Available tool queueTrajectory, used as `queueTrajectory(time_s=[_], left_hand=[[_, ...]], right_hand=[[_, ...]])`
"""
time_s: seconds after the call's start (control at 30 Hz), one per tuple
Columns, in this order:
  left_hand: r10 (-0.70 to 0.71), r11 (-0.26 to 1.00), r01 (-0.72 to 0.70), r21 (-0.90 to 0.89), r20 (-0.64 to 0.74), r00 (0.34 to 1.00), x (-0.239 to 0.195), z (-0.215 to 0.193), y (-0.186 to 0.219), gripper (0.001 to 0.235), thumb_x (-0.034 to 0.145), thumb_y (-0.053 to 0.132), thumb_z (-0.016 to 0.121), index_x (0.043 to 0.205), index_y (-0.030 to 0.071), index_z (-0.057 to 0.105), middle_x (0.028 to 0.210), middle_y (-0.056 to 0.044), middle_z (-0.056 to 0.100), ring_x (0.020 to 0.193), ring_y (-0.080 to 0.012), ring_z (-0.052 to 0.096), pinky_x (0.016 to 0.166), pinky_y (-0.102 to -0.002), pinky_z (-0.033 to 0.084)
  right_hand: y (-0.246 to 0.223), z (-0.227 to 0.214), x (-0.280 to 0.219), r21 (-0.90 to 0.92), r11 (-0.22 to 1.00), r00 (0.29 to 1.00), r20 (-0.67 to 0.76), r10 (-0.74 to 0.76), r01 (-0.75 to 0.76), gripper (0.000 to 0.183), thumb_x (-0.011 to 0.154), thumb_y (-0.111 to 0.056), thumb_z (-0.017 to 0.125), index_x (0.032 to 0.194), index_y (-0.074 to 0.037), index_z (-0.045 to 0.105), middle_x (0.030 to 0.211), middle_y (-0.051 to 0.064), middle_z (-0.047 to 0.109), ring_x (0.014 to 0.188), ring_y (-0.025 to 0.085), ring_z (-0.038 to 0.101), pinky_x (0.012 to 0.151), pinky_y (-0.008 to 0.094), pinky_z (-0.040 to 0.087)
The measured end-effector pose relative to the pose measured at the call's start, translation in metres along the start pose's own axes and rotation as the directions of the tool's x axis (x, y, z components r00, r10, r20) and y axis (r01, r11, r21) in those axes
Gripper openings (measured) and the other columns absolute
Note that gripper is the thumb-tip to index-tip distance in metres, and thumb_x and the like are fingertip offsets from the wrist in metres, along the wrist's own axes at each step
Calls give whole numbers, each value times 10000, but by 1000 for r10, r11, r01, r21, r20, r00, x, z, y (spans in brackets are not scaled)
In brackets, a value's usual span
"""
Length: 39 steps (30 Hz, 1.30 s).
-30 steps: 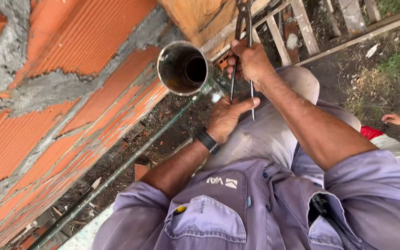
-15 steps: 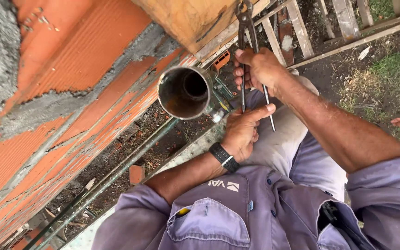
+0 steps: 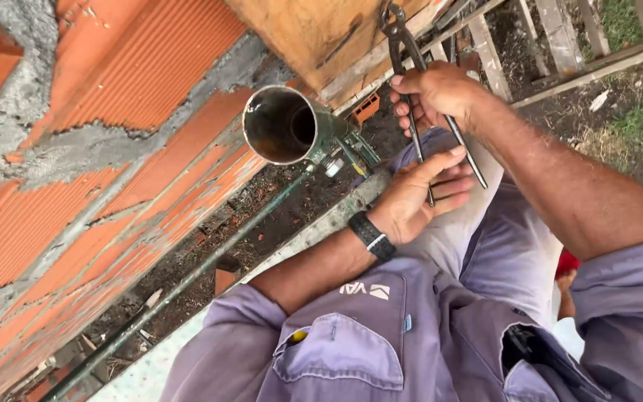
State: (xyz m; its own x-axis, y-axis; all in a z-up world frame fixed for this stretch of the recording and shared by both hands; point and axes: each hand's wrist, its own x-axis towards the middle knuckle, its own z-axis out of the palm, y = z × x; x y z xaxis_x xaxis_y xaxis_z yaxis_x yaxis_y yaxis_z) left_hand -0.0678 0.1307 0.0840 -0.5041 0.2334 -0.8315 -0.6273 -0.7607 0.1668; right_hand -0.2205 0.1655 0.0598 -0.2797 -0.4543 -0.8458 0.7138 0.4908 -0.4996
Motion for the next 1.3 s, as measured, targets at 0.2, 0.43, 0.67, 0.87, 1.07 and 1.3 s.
queueTrajectory(time_s=[0.2,0.43,0.67,0.87,1.07,1.3], left_hand=[[-70,966,180,-185,482,873,41,6,-7,572,931,601,675,1108,57,679,1115,-179,718,1067,-330,684,974,-463,516],[-27,909,116,-400,221,975,51,70,-10,730,835,865,666,810,136,665,788,-74,721,679,-193,730,333,-155,316],[134,863,80,-499,378,916,68,60,-32,721,937,741,701,969,20,679,983,-165,711,888,-255,713,411,-178,341],[129,907,65,-417,420,898,72,52,-25,255,894,372,790,950,145,687,906,-31,733,811,-171,733,624,-238,589],[181,949,-95,-302,273,945,82,39,-29,177,862,251,742,971,117,701,846,-79,750,736,-160,741,519,-165,537],[389,879,-154,-452,490,780,84,37,3,83,919,34,680,998,40,705,1002,-107,748,951,-206,728,713,-226,605]], right_hand=[[-13,0,-12,-20,999,993,-110,37,-40,281,1094,-233,522,880,-52,546,674,53,515,577,216,534,541,354,505],[-40,-24,-7,-252,944,977,-91,194,-212,281,1072,-230,555,892,-14,573,680,108,527,579,288,566,549,417,517],[-15,-49,20,-61,958,960,1,281,-280,228,1074,-212,527,929,-37,527,754,68,469,662,213,466,625,402,476],[-44,-17,-35,-358,925,990,-105,94,-126,404,1123,-343,495,963,2,629,762,134,587,635,295,602,620,414,567],[-36,-10,-129,-507,862,924,-328,-196,3,870,798,-703,369,1411,-113,550,1409,147,594,1268,288,583,998,451,459],[34,-21,-174,331,943,955,-263,137,-43,612,1031,-447,301,1375,31,468,1204,283,554,1071,412,537,955,638,453]])
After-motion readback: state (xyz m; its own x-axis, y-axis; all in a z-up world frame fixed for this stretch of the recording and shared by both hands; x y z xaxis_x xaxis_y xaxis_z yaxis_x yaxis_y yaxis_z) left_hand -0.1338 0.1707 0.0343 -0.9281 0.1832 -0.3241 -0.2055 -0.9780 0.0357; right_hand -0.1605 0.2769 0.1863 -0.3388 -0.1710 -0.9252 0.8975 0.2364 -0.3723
